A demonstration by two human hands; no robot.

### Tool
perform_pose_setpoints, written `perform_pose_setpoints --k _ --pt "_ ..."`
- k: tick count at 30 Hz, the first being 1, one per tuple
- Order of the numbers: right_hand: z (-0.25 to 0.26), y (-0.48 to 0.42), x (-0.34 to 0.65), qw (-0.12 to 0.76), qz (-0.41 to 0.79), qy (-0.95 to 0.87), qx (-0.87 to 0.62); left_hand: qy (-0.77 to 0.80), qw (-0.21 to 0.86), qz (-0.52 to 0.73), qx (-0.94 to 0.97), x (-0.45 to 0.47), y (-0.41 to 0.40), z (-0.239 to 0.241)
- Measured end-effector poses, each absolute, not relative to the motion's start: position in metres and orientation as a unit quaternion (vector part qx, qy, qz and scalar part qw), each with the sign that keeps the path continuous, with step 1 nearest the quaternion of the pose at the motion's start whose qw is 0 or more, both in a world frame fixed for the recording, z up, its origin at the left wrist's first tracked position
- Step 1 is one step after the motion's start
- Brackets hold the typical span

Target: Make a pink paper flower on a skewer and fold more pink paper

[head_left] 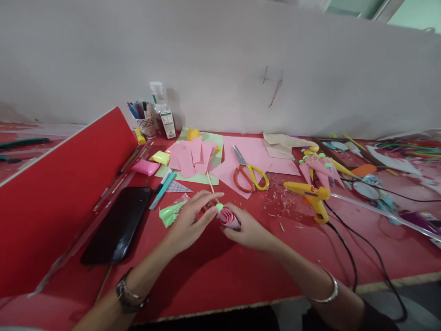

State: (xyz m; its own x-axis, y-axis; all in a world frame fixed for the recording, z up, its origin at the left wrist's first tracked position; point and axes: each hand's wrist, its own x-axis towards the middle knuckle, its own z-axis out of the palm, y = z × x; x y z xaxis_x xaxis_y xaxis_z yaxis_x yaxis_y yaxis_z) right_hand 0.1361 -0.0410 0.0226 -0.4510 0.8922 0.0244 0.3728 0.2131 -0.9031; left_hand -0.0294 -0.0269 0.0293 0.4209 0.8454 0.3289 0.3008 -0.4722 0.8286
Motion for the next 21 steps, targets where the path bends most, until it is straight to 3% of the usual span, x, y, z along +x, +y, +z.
perform_pose_setpoints --k 9,21 --pt "0.0195 -0.0339 0.1402 0.211 0.372 -0.767 -0.479 0.372 0.286 0.374 0.8 -0.0328 -0.0245 0.026" --pt "0.017 -0.0311 0.1444 0.223 0.322 -0.767 -0.508 0.372 0.275 0.358 0.811 -0.0323 -0.0221 0.0199"
